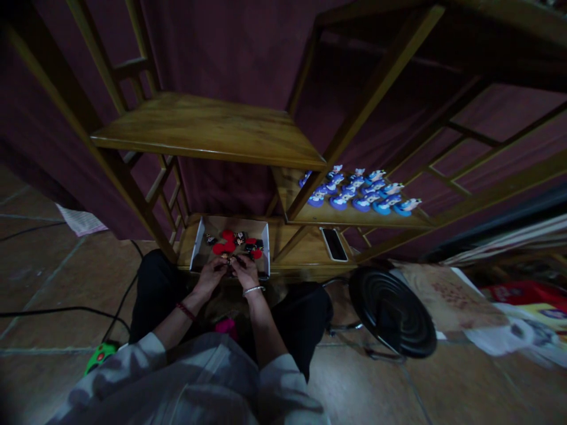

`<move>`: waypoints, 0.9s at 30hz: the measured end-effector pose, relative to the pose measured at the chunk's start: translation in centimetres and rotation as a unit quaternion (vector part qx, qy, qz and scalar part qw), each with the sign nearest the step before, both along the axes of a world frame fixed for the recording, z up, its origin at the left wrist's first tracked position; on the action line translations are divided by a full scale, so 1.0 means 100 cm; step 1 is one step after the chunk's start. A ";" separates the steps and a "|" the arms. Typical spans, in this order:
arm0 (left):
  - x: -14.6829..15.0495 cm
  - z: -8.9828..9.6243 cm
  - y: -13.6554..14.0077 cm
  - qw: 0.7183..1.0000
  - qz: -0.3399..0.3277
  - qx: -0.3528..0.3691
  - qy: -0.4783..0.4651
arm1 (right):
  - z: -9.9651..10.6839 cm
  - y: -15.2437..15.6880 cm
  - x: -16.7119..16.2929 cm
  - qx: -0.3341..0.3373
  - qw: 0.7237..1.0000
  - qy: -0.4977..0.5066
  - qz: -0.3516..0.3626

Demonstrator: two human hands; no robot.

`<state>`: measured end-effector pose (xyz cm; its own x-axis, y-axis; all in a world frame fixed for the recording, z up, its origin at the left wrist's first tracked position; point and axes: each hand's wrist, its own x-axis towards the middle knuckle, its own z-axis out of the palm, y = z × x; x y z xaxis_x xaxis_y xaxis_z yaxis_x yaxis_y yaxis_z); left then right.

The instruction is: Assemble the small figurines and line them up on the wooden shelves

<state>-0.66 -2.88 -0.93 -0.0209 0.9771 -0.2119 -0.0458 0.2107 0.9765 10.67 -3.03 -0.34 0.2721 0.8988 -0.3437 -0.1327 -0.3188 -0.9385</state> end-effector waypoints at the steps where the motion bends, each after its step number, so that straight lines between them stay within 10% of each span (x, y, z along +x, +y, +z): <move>1: 0.000 -0.001 0.000 1.000 -0.002 -0.002 -0.003 | 0.000 0.000 0.000 0.001 1.000 0.000 0.001; 27: -0.002 0.000 0.002 1.000 -0.024 -0.003 0.019 | 0.001 0.000 -0.001 -0.006 1.000 -0.024 -0.007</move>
